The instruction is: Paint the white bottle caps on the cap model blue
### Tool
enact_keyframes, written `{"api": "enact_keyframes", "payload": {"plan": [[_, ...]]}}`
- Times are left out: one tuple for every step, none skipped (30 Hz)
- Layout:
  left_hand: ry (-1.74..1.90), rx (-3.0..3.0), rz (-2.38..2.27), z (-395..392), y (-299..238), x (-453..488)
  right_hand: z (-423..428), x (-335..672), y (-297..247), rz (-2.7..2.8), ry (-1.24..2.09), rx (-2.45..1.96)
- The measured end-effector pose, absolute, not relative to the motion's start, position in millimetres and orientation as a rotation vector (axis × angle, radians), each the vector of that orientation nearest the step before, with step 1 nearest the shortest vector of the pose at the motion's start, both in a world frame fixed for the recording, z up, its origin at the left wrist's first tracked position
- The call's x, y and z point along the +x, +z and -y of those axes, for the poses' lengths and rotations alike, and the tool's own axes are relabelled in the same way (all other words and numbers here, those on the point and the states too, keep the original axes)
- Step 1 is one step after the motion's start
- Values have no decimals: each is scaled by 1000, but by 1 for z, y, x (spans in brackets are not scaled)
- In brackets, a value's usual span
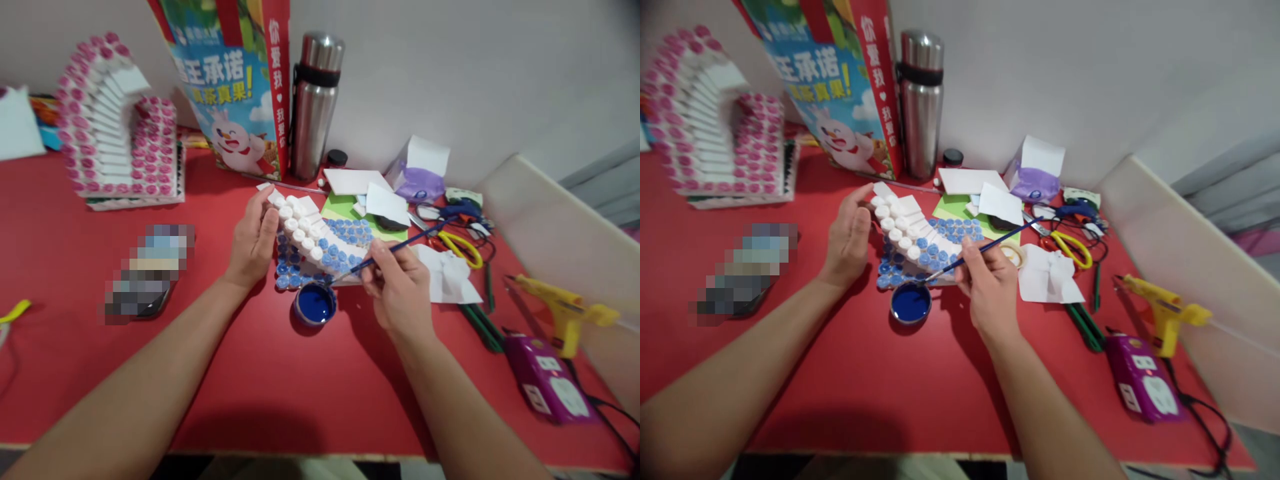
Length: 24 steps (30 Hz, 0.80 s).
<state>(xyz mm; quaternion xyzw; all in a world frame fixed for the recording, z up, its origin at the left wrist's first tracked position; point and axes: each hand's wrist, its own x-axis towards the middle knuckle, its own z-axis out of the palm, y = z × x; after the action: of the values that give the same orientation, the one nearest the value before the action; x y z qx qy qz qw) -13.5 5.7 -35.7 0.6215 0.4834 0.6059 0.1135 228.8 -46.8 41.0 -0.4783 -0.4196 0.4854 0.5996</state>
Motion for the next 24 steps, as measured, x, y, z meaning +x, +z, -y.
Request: {"api": "enact_keyframes", "payload": {"plan": [[1786, 1834, -1422, -6, -36, -14, 44, 229, 42, 908, 1183, -1111], [1793, 1846, -1422, -6, -36, -14, 42, 228, 43, 861, 1235, -1107], [1789, 1852, -1422, -6, -35, -14, 41, 228, 44, 826, 1281, -1101], [1784, 1861, -1419, -5, -35, -13, 40, 228, 44, 799, 1321, -1093], [1768, 1863, -1419, -5, -34, -13, 40, 229, 44, 778, 1356, -1084], [1758, 1857, -1417, -5, -33, -13, 40, 229, 44, 763, 1387, -1072], [1747, 1850, -1414, -4, -32, -13, 41, 230, 44, 754, 1408, -1057], [1733, 1839, -1413, -4, -31, -12, 41, 231, 45, 751, 1425, -1040], [1723, 1828, -1415, -4, -30, -12, 41, 232, 47, 754, 1432, -1023], [1713, 1817, -1421, -4, -30, -12, 39, 232, 50, 757, 1427, -1005], [1705, 1809, -1427, -4, -30, -12, 37, 233, 55, 765, 1423, -992], [1701, 1801, -1433, -4, -30, -12, 34, 232, 62, 777, 1406, -976], [1700, 1796, -1437, -4, -30, -13, 29, 232, 71, 788, 1373, -960], [1699, 1790, -1436, -4, -31, -13, 23, 230, 82, 827, 1343, -947], [1699, 1787, -1433, -5, -32, -13, 16, 228, 93, 882, 1304, -928], [1697, 1779, -1432, -5, -32, -13, 9, 225, 104, 929, 1248, -905], [1700, 1770, -1430, -5, -32, -13, 3, 222, 113, 962, 1164, -871], [1703, 1767, -1429, -5, -32, -13, -3, 219, 121, 1004, 1082, -838], [1704, 1767, -1430, -5, -32, -13, -8, 216, 125, 1044, 1002, -811], [1705, 1769, -1432, -4, -32, -13, -11, 214, 127, 1065, 917, -786], [1706, 1772, -1432, -4, -31, -13, -14, 212, 125, 1082, 840, -768], [1705, 1772, -1432, -4, -31, -13, -15, 212, 120, 1093, 772, -759], [1703, 1772, -1432, -4, -31, -14, -16, 212, 112, 1102, 717, -754], [1700, 1776, -1429, -5, -31, -14, -17, 212, 104, 1113, 681, -751]]}}
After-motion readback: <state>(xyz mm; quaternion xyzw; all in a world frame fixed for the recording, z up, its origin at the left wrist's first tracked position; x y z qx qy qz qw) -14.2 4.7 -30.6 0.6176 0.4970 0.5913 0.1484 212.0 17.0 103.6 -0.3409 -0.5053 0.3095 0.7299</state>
